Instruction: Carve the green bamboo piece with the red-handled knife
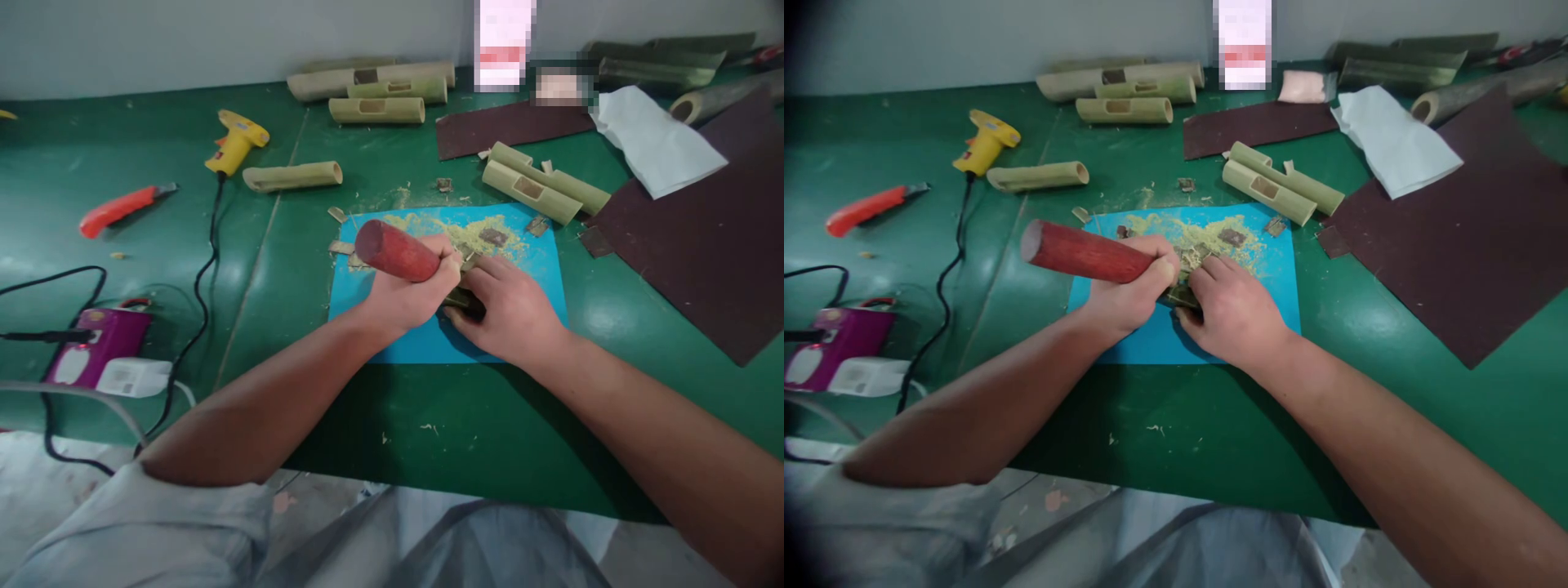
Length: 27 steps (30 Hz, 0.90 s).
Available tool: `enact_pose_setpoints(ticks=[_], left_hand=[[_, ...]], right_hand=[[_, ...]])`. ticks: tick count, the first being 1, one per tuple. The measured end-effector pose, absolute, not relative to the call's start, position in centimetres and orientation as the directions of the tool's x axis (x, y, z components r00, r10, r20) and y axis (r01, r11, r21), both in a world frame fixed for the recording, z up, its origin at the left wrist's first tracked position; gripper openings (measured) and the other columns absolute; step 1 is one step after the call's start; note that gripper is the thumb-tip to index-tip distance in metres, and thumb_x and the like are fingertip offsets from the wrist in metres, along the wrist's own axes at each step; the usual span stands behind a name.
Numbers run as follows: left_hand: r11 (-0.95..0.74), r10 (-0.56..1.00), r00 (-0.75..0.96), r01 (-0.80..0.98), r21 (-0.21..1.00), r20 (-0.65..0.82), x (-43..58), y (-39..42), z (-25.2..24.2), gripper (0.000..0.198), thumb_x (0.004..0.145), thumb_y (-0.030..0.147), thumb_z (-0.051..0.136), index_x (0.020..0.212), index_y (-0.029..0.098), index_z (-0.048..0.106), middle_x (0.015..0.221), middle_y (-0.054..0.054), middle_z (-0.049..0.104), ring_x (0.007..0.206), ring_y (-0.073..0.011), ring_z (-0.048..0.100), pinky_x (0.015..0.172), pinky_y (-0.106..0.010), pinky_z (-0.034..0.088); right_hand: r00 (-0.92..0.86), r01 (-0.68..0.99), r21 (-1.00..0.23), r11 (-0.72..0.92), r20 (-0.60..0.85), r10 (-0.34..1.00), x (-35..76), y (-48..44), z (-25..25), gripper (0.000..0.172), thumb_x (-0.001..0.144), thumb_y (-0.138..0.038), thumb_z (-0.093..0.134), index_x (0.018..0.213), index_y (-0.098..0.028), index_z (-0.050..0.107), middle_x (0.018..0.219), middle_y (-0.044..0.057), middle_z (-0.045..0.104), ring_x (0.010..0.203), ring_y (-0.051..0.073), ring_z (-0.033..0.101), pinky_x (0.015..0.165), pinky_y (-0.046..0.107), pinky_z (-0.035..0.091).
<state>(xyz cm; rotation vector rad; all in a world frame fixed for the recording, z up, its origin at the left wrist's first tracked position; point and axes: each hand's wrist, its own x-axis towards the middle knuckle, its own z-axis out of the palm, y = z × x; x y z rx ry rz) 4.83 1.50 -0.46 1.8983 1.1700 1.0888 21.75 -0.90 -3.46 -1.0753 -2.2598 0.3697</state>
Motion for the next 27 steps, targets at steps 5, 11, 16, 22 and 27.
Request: enact_pose_setpoints(ticks=[5, 11, 16, 22, 27], left_hand=[[-0.389, 0.912, 0.289, 0.377, 0.840, 0.292, 4.77, 1.42, -0.04, 0.027, 0.081, 0.021, 0.053, 0.057, 0.020, 0.042, 0.057, 0.002, 0.043, 0.054, -0.0115, 0.042, 0.055, -0.028, 0.038], [-0.306, 0.928, 0.317, 0.350, 0.885, 0.195, 4.70, 0.92, 0.00, 0.024, 0.073, 0.020, 0.054, 0.052, 0.020, 0.043, 0.053, 0.003, 0.041, 0.051, -0.0104, 0.039, 0.050, -0.027, 0.034], [-0.324, 0.946, 0.096, 0.322, 0.890, 0.310, 4.89, 1.23, -0.52, 0.021, 0.075, 0.019, 0.053, 0.055, 0.021, 0.050, 0.056, 0.002, 0.047, 0.054, -0.0115, 0.043, 0.056, -0.028, 0.042], [-0.343, 0.939, 0.170, 0.378, 0.860, 0.300, 4.89, 1.24, -0.56, 0.027, 0.080, 0.022, 0.055, 0.055, 0.020, 0.047, 0.056, 0.001, 0.048, 0.056, -0.0126, 0.044, 0.057, -0.029, 0.041], [-0.328, 0.942, 0.222, 0.436, 0.838, 0.253, 4.84, 1.17, 0.07, 0.025, 0.081, 0.021, 0.052, 0.057, 0.020, 0.045, 0.058, 0.001, 0.047, 0.057, -0.0125, 0.045, 0.058, -0.028, 0.042]], right_hand=[[-0.477, 0.605, -0.483, 0.633, 0.416, 0.774, 21.81, -0.79, -3.54, 0.011, 0.090, -0.028, 0.063, 0.084, -0.020, 0.058, 0.086, 0.009, 0.063, 0.081, 0.023, 0.056, 0.069, 0.035, 0.042], [-0.494, 0.559, -0.525, 0.642, 0.411, 0.766, 21.98, -0.36, -3.62, 0.015, 0.090, -0.029, 0.061, 0.079, -0.021, 0.056, 0.081, 0.007, 0.060, 0.078, 0.021, 0.054, 0.069, 0.035, 0.040], [-0.482, 0.583, -0.530, 0.616, 0.385, 0.787, 22.02, -0.52, -3.40, 0.014, 0.088, -0.030, 0.063, 0.081, -0.021, 0.055, 0.085, 0.008, 0.061, 0.081, 0.022, 0.054, 0.069, 0.035, 0.040], [-0.501, 0.579, -0.518, 0.629, 0.382, 0.776, 22.01, -0.59, -3.27, 0.012, 0.089, -0.029, 0.062, 0.082, -0.021, 0.056, 0.087, 0.009, 0.062, 0.083, 0.023, 0.055, 0.072, 0.036, 0.042], [-0.501, 0.575, -0.514, 0.637, 0.394, 0.771, 22.02, -0.50, -3.33, 0.013, 0.090, -0.030, 0.062, 0.082, -0.020, 0.058, 0.086, 0.009, 0.062, 0.081, 0.022, 0.054, 0.071, 0.036, 0.041]])
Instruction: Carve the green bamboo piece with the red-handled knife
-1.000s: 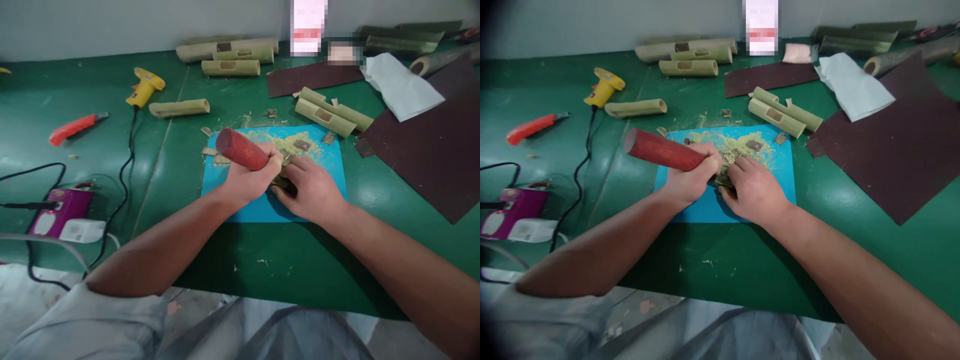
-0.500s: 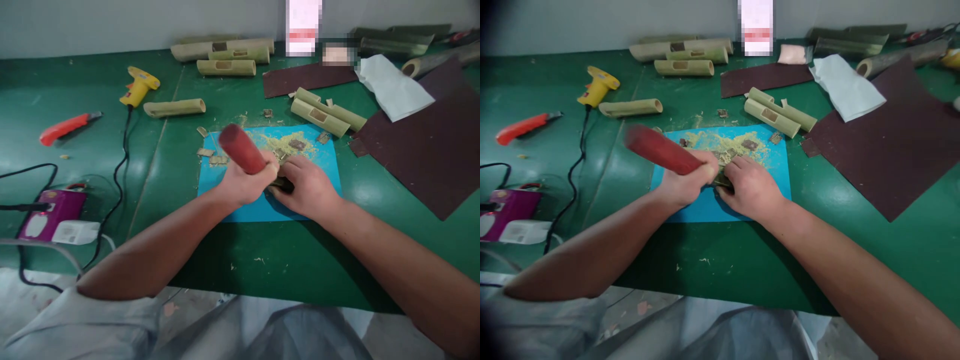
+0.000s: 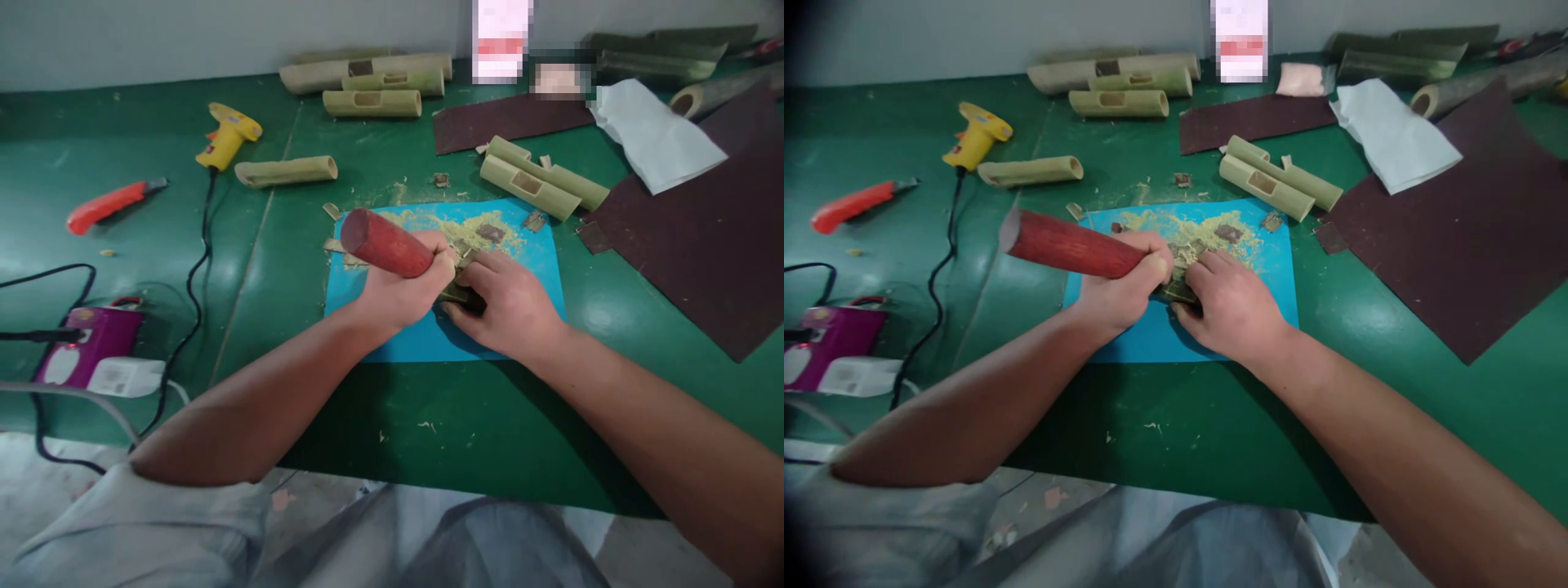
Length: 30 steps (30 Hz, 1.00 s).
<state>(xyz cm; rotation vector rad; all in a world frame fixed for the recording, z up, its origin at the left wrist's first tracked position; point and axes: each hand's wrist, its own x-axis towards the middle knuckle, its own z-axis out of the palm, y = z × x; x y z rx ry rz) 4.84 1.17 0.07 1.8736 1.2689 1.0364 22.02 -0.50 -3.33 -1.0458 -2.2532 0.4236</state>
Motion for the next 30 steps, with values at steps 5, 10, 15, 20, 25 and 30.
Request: enact_pose_setpoints(ticks=[5, 10, 15, 20, 25, 30], left_hand=[[-0.266, 0.941, 0.314, 0.460, 0.847, 0.125, 4.8, 1.1, 1.2, 0.024, 0.077, 0.019, 0.051, 0.055, 0.020, 0.042, 0.057, 0.001, 0.042, 0.057, -0.0124, 0.044, 0.056, -0.028, 0.041], [-0.319, 0.884, 0.435, 0.297, 0.900, 0.170, 4.6, 1.0, 1.0, 0.019, 0.071, 0.018, 0.052, 0.054, 0.021, 0.045, 0.052, 0.004, 0.041, 0.050, -0.0111, 0.038, 0.050, -0.029, 0.036], [-0.358, 0.930, 0.170, 0.238, 0.903, 0.325, 4.7, 1.4, -0.1, 0.022, 0.075, 0.019, 0.052, 0.053, 0.023, 0.049, 0.055, 0.002, 0.048, 0.053, -0.0124, 0.044, 0.054, -0.031, 0.041], [-0.358, 0.933, 0.178, 0.360, 0.861, 0.313, 4.8, 1.4, -0.4, 0.021, 0.077, 0.019, 0.056, 0.057, 0.022, 0.053, 0.058, 0.000, 0.053, 0.057, -0.0142, 0.050, 0.058, -0.032, 0.046], [-0.352, 0.935, 0.124, 0.446, 0.823, 0.332, 4.8, 1.3, -0.3, 0.015, 0.075, 0.015, 0.056, 0.062, 0.021, 0.053, 0.067, -0.002, 0.059, 0.066, -0.0161, 0.055, 0.065, -0.031, 0.050], [-0.404, 0.912, 0.130, 0.441, 0.801, 0.388, 4.7, 1.3, -0.5, 0.018, 0.076, 0.017, 0.058, 0.061, 0.022, 0.050, 0.063, -0.001, 0.053, 0.062, -0.0153, 0.051, 0.061, -0.031, 0.049]], right_hand=[[-0.502, 0.542, -0.552, 0.634, 0.393, 0.771, 22.0, -0.4, -3.4, 0.016, 0.090, -0.031, 0.062, 0.079, -0.021, 0.057, 0.082, 0.007, 0.059, 0.079, 0.021, 0.052, 0.070, 0.035, 0.039], [-0.493, 0.547, -0.593, 0.592, 0.343, 0.799, 22.1, -0.5, -3.1, 0.018, 0.090, -0.030, 0.062, 0.075, -0.022, 0.054, 0.079, 0.005, 0.058, 0.078, 0.020, 0.050, 0.069, 0.034, 0.039], [-0.482, 0.579, -0.577, 0.576, 0.329, 0.813, 22.1, -0.5, -2.9, 0.017, 0.087, -0.031, 0.066, 0.077, -0.021, 0.056, 0.082, 0.007, 0.059, 0.078, 0.020, 0.050, 0.069, 0.034, 0.039], [-0.472, 0.578, -0.589, 0.564, 0.323, 0.821, 22.1, -0.5, -2.9, 0.015, 0.086, -0.031, 0.065, 0.078, -0.021, 0.058, 0.083, 0.007, 0.060, 0.078, 0.021, 0.052, 0.068, 0.034, 0.038], [-0.468, 0.585, -0.576, 0.571, 0.336, 0.818, 22.1, -0.6, -3.1, 0.014, 0.086, -0.031, 0.065, 0.079, -0.020, 0.059, 0.085, 0.009, 0.061, 0.079, 0.022, 0.054, 0.070, 0.035, 0.040], [-0.457, 0.596, -0.565, 0.571, 0.346, 0.820, 22.0, -0.7, -3.3, 0.014, 0.087, -0.031, 0.064, 0.081, -0.021, 0.058, 0.085, 0.008, 0.061, 0.080, 0.022, 0.053, 0.071, 0.036, 0.040]])
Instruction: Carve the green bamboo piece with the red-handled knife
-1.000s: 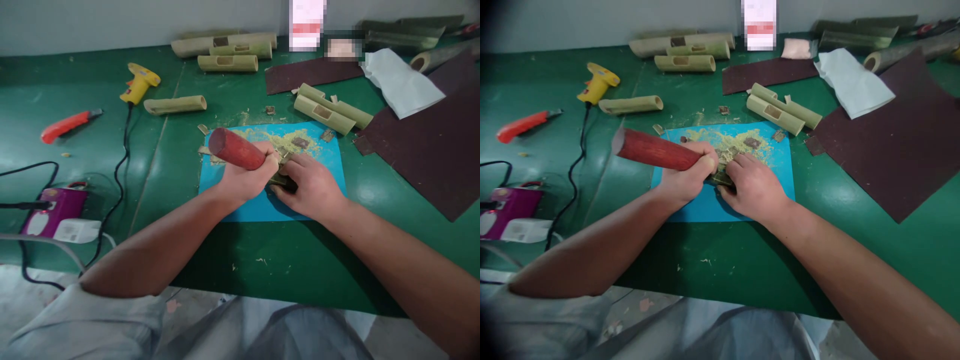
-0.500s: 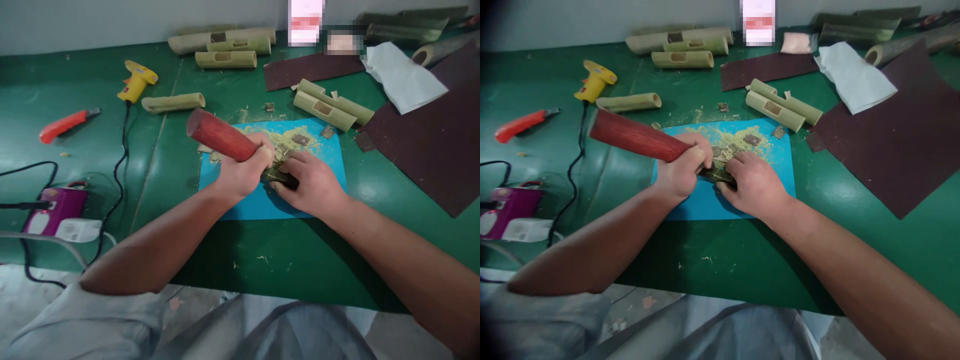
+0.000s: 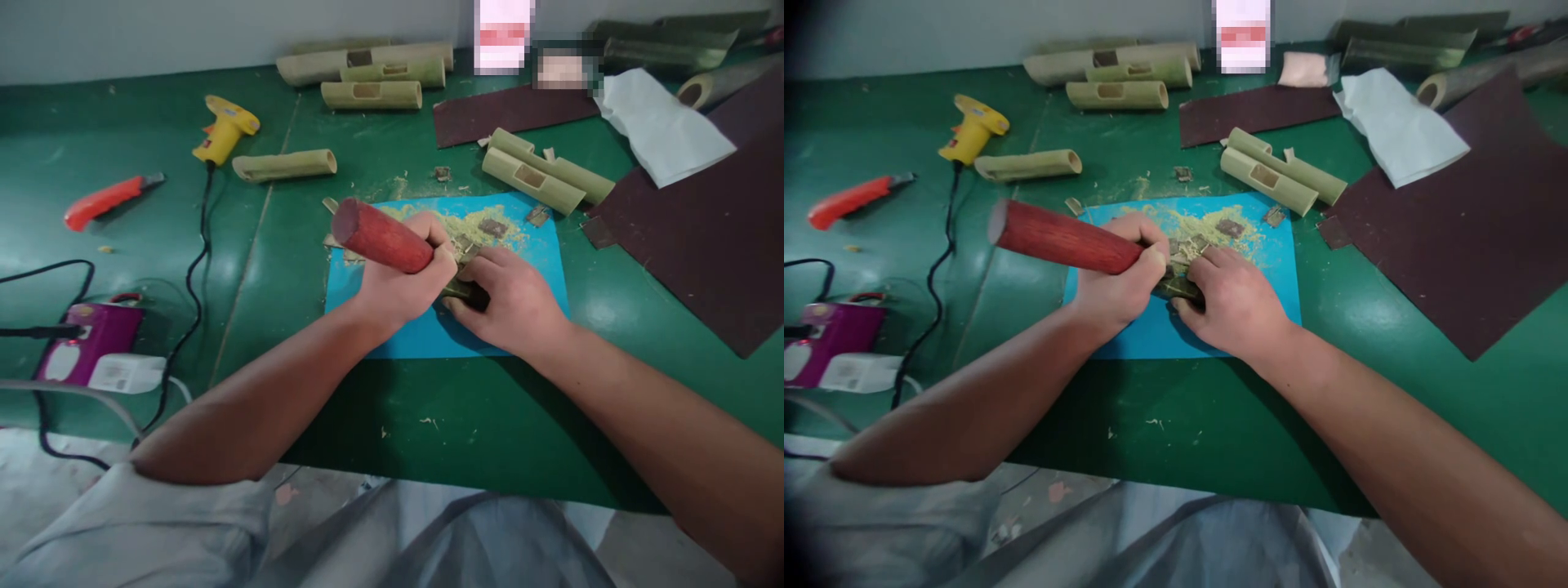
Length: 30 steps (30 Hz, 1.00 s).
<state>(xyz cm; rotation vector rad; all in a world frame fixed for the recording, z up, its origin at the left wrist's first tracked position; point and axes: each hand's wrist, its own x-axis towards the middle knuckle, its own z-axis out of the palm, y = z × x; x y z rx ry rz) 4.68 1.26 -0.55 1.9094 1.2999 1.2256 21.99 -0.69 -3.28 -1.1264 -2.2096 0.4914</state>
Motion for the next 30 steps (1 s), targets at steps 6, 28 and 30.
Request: enact_pose_setpoints(ticks=[6, 28, 30], left_hand=[[-0.449, 0.888, 0.108, 0.412, 0.793, 0.447, 4.7, 1.2, -0.9, 0.019, 0.078, 0.021, 0.059, 0.061, 0.022, 0.051, 0.062, -0.001, 0.054, 0.059, -0.0152, 0.052, 0.058, -0.032, 0.048], [-0.461, 0.884, 0.159, 0.453, 0.763, 0.439, 3.8, 0.9, -0.9, 0.037, 0.089, 0.050, 0.064, 0.066, 0.023, 0.054, 0.061, 0.000, 0.054, 0.058, -0.0153, 0.051, 0.059, -0.033, 0.042], [-0.468, 0.881, 0.173, 0.459, 0.756, 0.440, 3.6, 0.9, -1.0, 0.041, 0.090, 0.054, 0.062, 0.066, 0.023, 0.055, 0.061, -0.001, 0.054, 0.059, -0.0162, 0.053, 0.060, -0.033, 0.042]], right_hand=[[-0.466, 0.593, -0.555, 0.584, 0.355, 0.810, 22.0, -0.7, -3.2, 0.015, 0.086, -0.031, 0.064, 0.078, -0.022, 0.055, 0.082, 0.007, 0.060, 0.079, 0.022, 0.054, 0.070, 0.036, 0.041], [-0.479, 0.587, -0.552, 0.593, 0.353, 0.803, 22.0, -0.7, -3.1, 0.012, 0.089, -0.030, 0.062, 0.083, -0.021, 0.056, 0.086, 0.008, 0.061, 0.082, 0.023, 0.055, 0.072, 0.037, 0.044], [-0.481, 0.587, -0.553, 0.591, 0.348, 0.804, 22.0, -0.8, -3.0, 0.012, 0.089, -0.030, 0.063, 0.083, -0.021, 0.057, 0.086, 0.008, 0.061, 0.082, 0.023, 0.055, 0.072, 0.037, 0.044]])
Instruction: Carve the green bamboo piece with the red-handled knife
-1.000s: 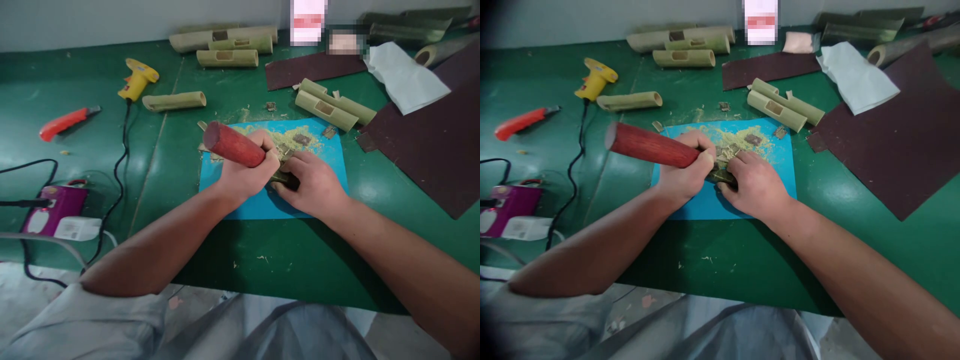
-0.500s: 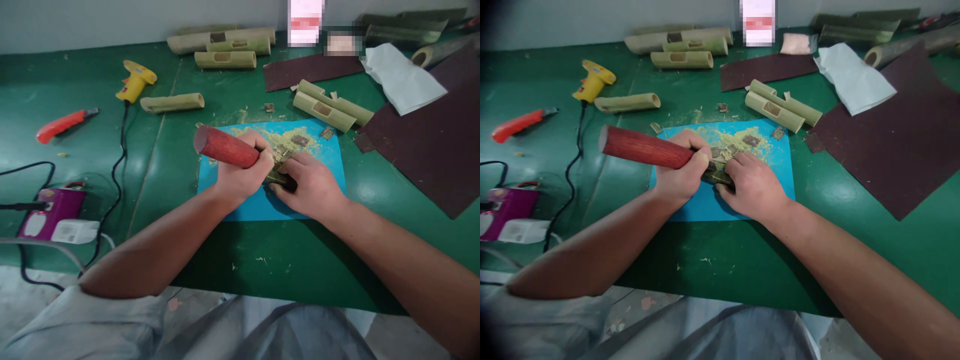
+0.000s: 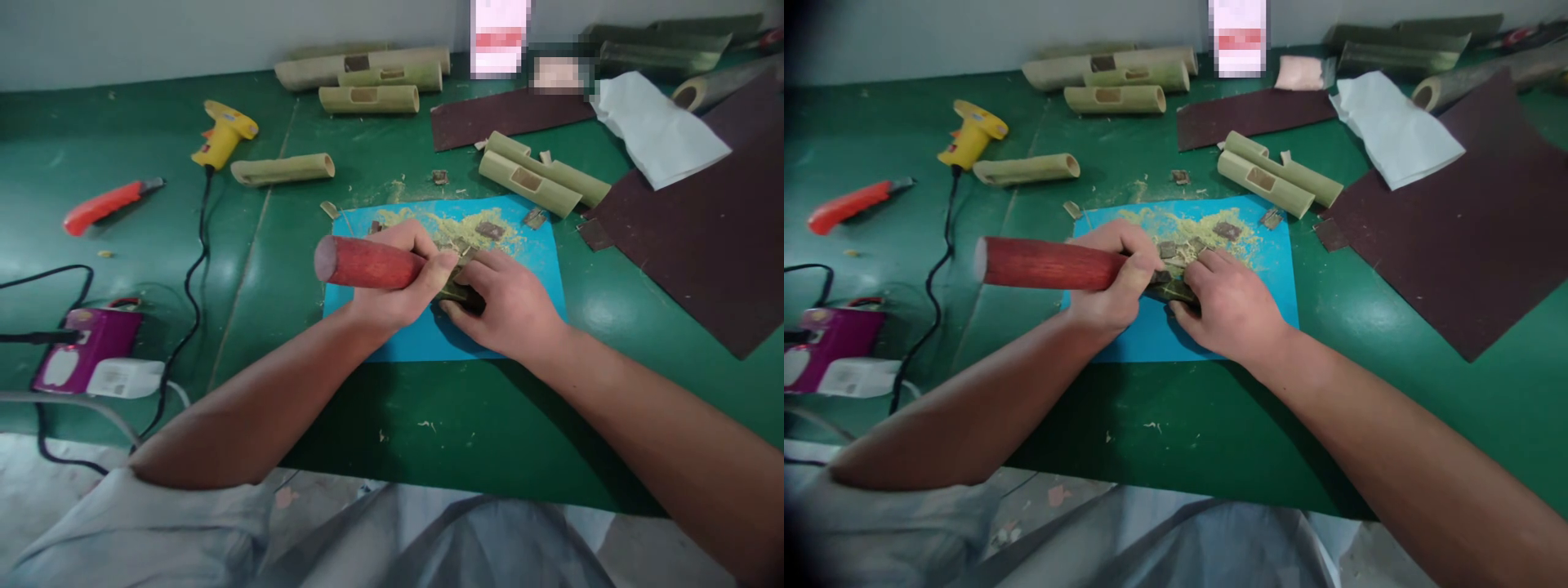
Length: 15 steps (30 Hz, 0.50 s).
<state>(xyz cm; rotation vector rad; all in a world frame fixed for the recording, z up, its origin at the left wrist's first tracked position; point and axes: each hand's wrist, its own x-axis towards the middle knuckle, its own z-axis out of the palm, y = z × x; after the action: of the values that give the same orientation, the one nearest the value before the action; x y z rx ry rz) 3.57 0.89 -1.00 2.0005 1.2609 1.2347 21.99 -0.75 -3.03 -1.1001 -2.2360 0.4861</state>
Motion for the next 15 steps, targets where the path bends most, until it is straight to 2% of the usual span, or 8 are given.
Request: enact_pose_setpoints(ticks=[4, 8, 15], left_hand=[[-0.457, 0.881, 0.135, 0.494, 0.740, 0.454, 3.66, 1.03, -1.19, 0.034, 0.090, 0.045, 0.060, 0.064, 0.023, 0.055, 0.063, -0.002, 0.055, 0.061, -0.0173, 0.054, 0.062, -0.035, 0.044], [-0.526, 0.838, 0.125, 0.447, 0.724, 0.531, 4.06, 1.19, -1.35, 0.022, 0.086, 0.035, 0.060, 0.067, 0.023, 0.058, 0.066, -0.002, 0.058, 0.060, -0.0164, 0.053, 0.061, -0.034, 0.046], [-0.463, 0.868, 0.077, 0.482, 0.744, 0.490, 3.84, 1.05, -1.42, 0.021, 0.085, 0.035, 0.061, 0.067, 0.026, 0.057, 0.065, -0.003, 0.058, 0.063, -0.0195, 0.056, 0.063, -0.037, 0.049]], right_hand=[[-0.492, 0.598, -0.534, 0.598, 0.345, 0.799, 21.90, -0.74, -3.05, 0.014, 0.089, -0.030, 0.063, 0.081, -0.021, 0.056, 0.085, 0.008, 0.061, 0.082, 0.023, 0.055, 0.072, 0.036, 0.043], [-0.493, 0.609, -0.515, 0.603, 0.349, 0.797, 21.87, -0.77, -3.12, 0.015, 0.090, -0.031, 0.063, 0.081, -0.021, 0.055, 0.086, 0.009, 0.061, 0.083, 0.023, 0.055, 0.072, 0.036, 0.043], [-0.488, 0.604, -0.528, 0.596, 0.346, 0.801, 21.90, -0.80, -2.99, 0.016, 0.088, -0.029, 0.063, 0.079, -0.023, 0.052, 0.086, 0.008, 0.060, 0.083, 0.023, 0.054, 0.072, 0.036, 0.043]])
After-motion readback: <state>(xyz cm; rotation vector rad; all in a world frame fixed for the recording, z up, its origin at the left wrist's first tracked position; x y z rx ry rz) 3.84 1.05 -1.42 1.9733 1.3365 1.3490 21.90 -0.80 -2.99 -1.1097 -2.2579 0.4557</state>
